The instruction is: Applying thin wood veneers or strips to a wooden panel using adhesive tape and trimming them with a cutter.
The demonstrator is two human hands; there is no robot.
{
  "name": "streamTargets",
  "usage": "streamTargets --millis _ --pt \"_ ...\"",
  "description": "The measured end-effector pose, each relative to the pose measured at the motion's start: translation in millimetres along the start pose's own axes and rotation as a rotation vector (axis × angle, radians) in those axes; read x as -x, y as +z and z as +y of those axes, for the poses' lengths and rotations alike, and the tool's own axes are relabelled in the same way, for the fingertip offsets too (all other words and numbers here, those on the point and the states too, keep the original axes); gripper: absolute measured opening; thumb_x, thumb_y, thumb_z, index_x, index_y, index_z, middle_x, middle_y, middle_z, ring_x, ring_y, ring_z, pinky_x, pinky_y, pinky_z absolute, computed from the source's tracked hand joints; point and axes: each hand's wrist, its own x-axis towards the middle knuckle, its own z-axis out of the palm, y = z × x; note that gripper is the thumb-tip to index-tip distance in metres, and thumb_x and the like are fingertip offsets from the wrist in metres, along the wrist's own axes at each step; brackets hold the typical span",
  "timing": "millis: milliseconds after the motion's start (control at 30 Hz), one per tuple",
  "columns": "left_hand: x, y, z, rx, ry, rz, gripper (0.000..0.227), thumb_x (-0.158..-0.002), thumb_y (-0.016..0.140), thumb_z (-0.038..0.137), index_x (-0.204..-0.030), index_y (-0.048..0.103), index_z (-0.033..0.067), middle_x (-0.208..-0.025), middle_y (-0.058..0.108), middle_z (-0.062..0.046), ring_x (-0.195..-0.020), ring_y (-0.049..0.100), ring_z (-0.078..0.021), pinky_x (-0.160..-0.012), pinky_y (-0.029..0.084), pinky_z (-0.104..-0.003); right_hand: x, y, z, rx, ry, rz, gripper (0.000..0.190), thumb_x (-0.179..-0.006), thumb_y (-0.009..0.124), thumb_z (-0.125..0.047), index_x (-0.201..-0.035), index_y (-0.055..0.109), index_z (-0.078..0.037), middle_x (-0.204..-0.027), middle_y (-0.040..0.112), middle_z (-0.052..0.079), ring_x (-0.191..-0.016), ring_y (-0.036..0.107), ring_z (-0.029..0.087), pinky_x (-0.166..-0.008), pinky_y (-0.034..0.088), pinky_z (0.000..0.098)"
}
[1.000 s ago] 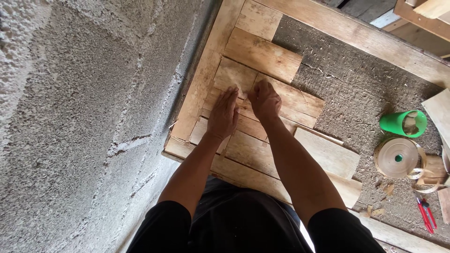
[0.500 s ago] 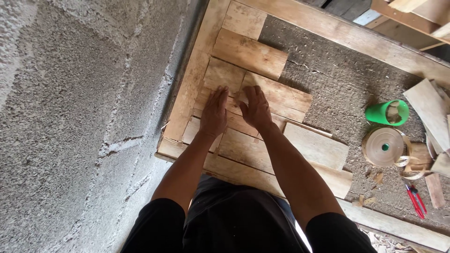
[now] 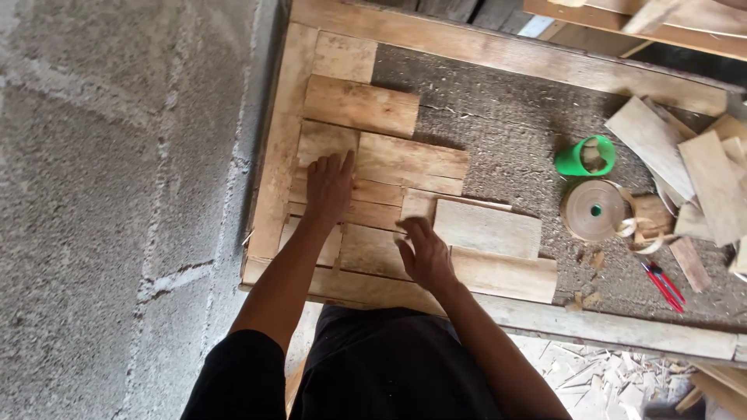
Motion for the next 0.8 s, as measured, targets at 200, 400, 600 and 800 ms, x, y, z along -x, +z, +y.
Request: streamTargets --millis 200,400,600,800 --pt "-25 -8 8 -0.053 0.038 -0.086 0.053 -0.094 0.07 0.029 -0.143 0.058 0.0148 -0.112 0.057 -0.016 -0.106 0.054 -0.0358 -0.087 0.045 -0.051 80 -35 10 0.018 0.169 0.035 0.025 -0.091 0.071 -0.005 -0.115 0.066 -0.002 -0.115 0.068 0.015 -0.079 0.074 0.025 -0.067 0.062 0.0379" --pt "-34 15 -3 -0.105 0.028 -0.196 0.051 -0.095 0.07 0.03 -0.143 0.058 0.0172 -0.116 0.057 -0.017 -0.11 0.054 -0.0358 -0.09 0.045 -0.052 125 -58 24 0.016 0.295 0.143 0.023 -0.09 0.071 -0.003 -0.112 0.066 -0.001 -0.113 0.069 0.015 -0.075 0.075 0.022 -0.061 0.063 0.0342" --pt "-48 2 0 -0.212 0.024 -0.49 0.063 -0.093 0.066 0.021 -0.153 0.045 0.0203 -0.132 0.053 -0.022 -0.114 0.054 -0.0363 -0.091 0.048 -0.05 147 -87 37 -0.008 0.305 0.211 0.023 -0.09 0.071 -0.002 -0.113 0.067 -0.002 -0.111 0.069 0.014 -0.074 0.073 0.02 -0.06 0.061 0.0334" --pt "-47 -3 7 -0.249 0.004 -0.527 0.057 -0.099 0.063 0.032 -0.152 0.047 0.0221 -0.13 0.056 -0.023 -0.116 0.058 -0.0389 -0.089 0.052 -0.053 172 -132 71 0.031 0.345 0.323 0.023 -0.092 0.07 -0.002 -0.115 0.066 -0.003 -0.111 0.068 0.014 -0.073 0.072 0.02 -0.061 0.06 0.0325"
